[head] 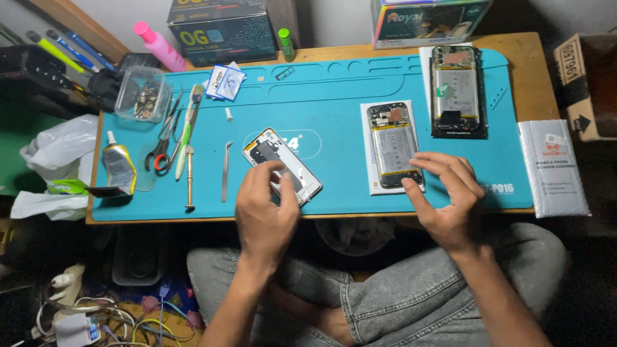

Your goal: Assembling the internal components of a smartphone, including the battery and motherboard, onto the frame.

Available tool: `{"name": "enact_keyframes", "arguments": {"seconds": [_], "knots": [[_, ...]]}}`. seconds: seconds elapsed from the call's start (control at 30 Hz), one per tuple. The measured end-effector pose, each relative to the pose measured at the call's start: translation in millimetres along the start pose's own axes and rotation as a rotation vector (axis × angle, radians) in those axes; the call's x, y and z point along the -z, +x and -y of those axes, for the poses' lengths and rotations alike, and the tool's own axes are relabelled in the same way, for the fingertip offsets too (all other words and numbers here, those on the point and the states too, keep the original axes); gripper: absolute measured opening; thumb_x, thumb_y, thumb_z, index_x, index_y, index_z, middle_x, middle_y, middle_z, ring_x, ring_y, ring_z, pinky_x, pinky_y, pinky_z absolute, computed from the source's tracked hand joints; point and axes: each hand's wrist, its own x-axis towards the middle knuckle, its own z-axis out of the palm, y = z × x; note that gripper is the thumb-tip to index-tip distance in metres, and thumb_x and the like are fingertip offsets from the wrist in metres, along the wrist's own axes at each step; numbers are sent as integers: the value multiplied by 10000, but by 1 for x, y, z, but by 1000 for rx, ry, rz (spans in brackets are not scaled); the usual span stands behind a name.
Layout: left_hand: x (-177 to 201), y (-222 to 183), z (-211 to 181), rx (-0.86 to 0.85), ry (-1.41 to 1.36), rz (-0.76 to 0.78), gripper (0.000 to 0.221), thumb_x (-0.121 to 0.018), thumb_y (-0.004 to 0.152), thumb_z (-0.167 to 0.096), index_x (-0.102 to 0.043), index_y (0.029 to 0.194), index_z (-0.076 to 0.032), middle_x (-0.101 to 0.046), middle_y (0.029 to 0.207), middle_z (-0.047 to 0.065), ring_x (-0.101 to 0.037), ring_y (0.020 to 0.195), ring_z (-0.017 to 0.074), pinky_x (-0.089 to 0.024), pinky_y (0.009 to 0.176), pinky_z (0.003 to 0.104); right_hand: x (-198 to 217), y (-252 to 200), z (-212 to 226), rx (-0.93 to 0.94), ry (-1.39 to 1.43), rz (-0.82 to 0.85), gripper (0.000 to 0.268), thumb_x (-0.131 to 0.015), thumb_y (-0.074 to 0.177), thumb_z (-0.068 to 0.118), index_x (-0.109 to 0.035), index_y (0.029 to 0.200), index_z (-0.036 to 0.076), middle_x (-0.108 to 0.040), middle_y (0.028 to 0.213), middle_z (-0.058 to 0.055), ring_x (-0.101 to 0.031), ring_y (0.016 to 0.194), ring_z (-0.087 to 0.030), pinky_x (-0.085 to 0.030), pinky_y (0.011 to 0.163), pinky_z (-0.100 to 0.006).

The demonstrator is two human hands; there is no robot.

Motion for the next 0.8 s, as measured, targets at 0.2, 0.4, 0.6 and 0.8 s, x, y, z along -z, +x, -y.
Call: {"name": "enact_keyframes", "arguments": {"seconds": [0.2,0.4,0.6,0.8], "knots": [[15,-4,51,458,252,178,276,-799,899,-448,-701,806,-207,-667,557,0,-733,626,340,-554,616,498,-61,30,70,-56,118,178,137,-848,933,89,-822,1059,137,-799,906,-50,-756,807,-281,-574,800,-409],[6,7,46,338,177,201,227,-757,918,-327,-684,826,-133,-667,594,73,-738,651,405,-582,650,528,-112,36,73,-192,111,271,205,-784,913,60,-798,1114,96,-733,780,-85,-676,671,-239,-566,667,-389],[3,25,48,-65,-30,208,244,-866,807,-187,-758,1007,-99,-623,775,74,-717,820,371,-582,751,488,-121,31,72,-170,98,170,172,-812,916,59,-815,1077,120,-720,741,-51,-640,624,-200,-552,637,-337],[-18,36,56,-98,62,353,174,-862,790,-247,-766,887,-140,-622,843,56,-672,933,333,-476,846,449,-123,28,73,-140,97,161,183,-799,927,36,-817,1095,107,-713,740,-47,-627,626,-199,-547,640,-333]]}}
